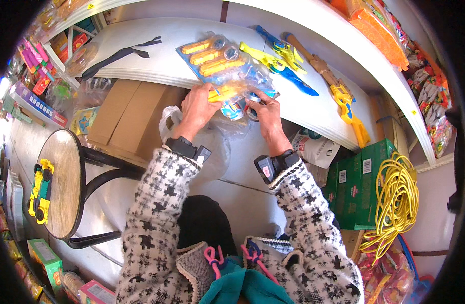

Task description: The person assembles a yellow and blue toy vehicle by attaching wheels and a body part, then places it on a stool. They then open a blister pack of yellow toy guns, remove one, attach a blue circular accessory, and place it back in the packaging. Finally, they pick up a larger yellow and blue toy gun and attach a blue blade accessory.

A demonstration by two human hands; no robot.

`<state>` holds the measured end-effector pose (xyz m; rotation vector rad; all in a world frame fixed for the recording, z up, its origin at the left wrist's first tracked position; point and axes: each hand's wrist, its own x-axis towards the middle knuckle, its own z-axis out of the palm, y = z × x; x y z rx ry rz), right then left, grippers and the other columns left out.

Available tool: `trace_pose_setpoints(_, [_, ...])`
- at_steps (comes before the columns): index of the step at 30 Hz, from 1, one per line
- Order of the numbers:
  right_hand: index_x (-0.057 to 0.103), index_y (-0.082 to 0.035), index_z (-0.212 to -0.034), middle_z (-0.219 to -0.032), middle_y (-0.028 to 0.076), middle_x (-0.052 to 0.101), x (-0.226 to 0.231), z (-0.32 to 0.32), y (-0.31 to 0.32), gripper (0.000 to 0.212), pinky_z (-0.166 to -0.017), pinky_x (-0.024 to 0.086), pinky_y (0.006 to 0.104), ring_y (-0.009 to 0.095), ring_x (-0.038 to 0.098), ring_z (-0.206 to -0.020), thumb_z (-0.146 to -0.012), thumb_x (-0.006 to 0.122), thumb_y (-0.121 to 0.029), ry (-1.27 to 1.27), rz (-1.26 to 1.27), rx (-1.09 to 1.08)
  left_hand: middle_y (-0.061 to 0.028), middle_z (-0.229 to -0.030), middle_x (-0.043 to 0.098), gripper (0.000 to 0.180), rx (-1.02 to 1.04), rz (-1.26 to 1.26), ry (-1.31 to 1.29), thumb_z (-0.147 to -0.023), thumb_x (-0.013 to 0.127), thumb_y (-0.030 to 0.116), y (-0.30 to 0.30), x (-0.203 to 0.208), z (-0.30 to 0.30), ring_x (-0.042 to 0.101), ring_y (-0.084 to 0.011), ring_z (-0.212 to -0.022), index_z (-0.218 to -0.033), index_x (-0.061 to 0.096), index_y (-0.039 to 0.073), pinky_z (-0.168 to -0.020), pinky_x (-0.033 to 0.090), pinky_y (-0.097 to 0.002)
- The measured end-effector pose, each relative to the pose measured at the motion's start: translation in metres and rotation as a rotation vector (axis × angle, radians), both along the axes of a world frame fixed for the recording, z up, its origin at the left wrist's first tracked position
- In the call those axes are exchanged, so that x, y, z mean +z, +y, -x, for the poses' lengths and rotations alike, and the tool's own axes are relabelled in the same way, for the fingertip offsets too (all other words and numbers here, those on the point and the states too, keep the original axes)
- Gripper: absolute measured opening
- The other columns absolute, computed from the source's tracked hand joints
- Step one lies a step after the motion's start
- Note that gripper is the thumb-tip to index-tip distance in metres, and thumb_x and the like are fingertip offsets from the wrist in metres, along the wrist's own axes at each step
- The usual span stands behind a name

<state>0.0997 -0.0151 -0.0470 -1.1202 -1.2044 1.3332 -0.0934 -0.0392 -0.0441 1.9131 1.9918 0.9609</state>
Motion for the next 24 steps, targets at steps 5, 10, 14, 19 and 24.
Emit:
trace_pose_setpoints(5, [0.065,0.0,-0.117,-0.085,0.002,0.067,-0.001,0.01,0.009,0.029,-0.061,0.045,0.0223,0.006,0.056,-0.068,-0.089,0.066,-0.008,0.11,0.061,-0.072,-0.0149,-0.101,0.065,0.042,0.001,0.005,-0.025,-0.071,0.078,0.025,-0.002,0.003,-0.001,0.063,-0.0354,-0.096,-0.104,0.061,0.005,-0.079,0.052,-0.0455])
trace_pose_setpoints(10, [0.065,-0.001,-0.118,-0.085,0.002,0.068,0.001,0.011,0.014,0.03,-0.064,0.046,0.023,0.008,0.057,-0.068,-0.089,0.065,-0.008,-0.066,0.029,-0.069,-0.0153,-0.101,0.065,0.041,0.01,0.017,-0.003,-0.071,0.078,0.025,-0.003,0.006,-0.001,0.063,-0.0356,-0.095,-0.103,0.061,0.006,-0.079,0.052,-0.0456])
trace_pose_setpoints(14, [0.064,-0.002,-0.12,-0.086,0.003,0.068,-0.002,0.006,0.017,0.035,-0.065,0.046,0.024,0.009,0.059,-0.069,-0.085,0.067,-0.001,0.154,0.047,-0.081,-0.0156,-0.102,0.065,0.04,0.0,0.013,-0.011,-0.071,0.078,0.024,-0.002,0.005,0.001,0.063,-0.036,-0.095,-0.104,0.062,0.007,-0.079,0.052,-0.0455])
trace_pose_setpoints(19, [0.059,-0.009,-0.13,-0.11,0.003,0.066,0.001,0.006,0.026,0.048,-0.079,0.052,0.026,0.012,0.062,-0.09,-0.084,0.066,0.004,0.227,-0.086,-0.014,-0.0167,-0.1,0.065,0.039,-0.009,0.028,-0.039,-0.072,0.076,0.024,-0.002,0.004,0.003,0.063,-0.0366,-0.094,-0.105,0.064,0.007,-0.078,0.051,-0.046])
trace_pose_setpoints(24, [0.056,-0.009,-0.134,-0.109,0.003,0.066,0.003,0.004,0.035,0.051,-0.08,0.05,0.0254,0.012,0.062,-0.092,-0.085,0.065,0.002,0.302,-0.031,0.042,-0.0177,-0.099,0.065,0.041,0.003,0.043,-0.044,-0.071,0.076,0.024,-0.002,0.003,0.002,0.064,-0.0372,-0.093,-0.106,0.064,0.006,-0.077,0.051,-0.0469])
